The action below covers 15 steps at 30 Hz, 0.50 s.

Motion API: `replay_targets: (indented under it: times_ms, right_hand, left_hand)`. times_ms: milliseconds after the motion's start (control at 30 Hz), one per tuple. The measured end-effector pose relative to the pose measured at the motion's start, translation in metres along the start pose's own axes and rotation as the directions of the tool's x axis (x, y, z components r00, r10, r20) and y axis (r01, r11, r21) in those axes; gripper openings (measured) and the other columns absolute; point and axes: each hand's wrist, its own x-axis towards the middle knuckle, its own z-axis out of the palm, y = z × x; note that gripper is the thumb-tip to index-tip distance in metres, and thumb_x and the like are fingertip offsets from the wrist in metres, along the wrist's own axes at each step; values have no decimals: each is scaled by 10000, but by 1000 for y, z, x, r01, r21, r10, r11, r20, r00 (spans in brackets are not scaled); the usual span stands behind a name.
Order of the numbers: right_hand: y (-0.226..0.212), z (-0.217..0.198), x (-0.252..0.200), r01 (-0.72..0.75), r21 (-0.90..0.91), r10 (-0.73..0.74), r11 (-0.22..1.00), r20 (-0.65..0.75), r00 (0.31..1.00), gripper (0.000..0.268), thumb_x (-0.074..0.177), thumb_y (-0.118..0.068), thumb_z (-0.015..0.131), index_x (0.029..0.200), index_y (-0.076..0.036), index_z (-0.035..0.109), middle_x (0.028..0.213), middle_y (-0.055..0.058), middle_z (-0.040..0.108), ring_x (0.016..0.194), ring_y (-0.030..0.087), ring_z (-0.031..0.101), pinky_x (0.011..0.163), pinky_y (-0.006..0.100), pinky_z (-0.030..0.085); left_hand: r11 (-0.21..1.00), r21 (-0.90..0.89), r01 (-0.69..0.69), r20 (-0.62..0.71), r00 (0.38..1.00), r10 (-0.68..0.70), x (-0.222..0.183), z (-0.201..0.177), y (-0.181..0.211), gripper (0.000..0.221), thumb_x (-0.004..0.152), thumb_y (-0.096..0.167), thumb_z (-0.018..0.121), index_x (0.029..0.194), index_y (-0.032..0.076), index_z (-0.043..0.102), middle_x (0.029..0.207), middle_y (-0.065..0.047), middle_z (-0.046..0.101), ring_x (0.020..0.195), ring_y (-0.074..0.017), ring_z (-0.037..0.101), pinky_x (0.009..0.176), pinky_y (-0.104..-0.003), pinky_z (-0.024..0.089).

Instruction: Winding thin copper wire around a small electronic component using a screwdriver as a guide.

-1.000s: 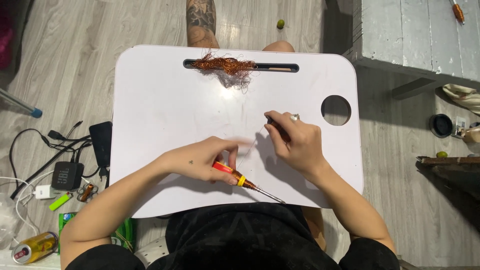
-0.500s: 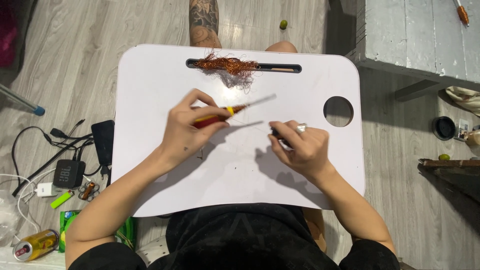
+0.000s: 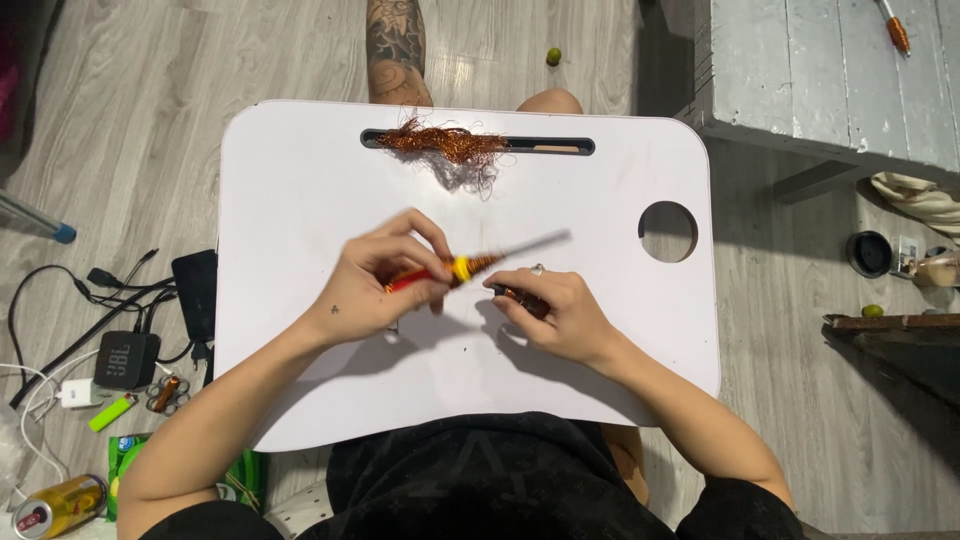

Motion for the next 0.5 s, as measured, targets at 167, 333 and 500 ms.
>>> replay_targets:
  times_ms: [167,333,500]
  right_hand:
    - [3,-4,1,-19,9,19,1000,14,1000,212,915,-192,677,1086,-78,727,660,81,703,506,245,622,508,307,498]
    - [3,-4,-2,204,-369,-216,907,9,976,195,925,-272,689,1055,-129,718,666,12,650,506,221,615,469,289,480]
    - [-7,-8,0,394,-538,-446,745,38,894,113,973,-227,631,1000,-150,710,676,-24,590,488,144,555,463,212,458]
  left_hand:
    - [963,-36,267,255,934,-249,1,10,21,764,753,0,801,1402,55,403,933,-126,610,642,-229,738,634,-381,644]
    - [829,301,471,299,779,-551,10,19,29,902,682,101,870,1418,67,349,864,-123,691,610,-261,736,595,-347,606]
    - [776,613,150,311,856,-412,-1,23,11,425,774,223,805,1144,58,676,870,-135,735,723,-374,718,648,-447,586]
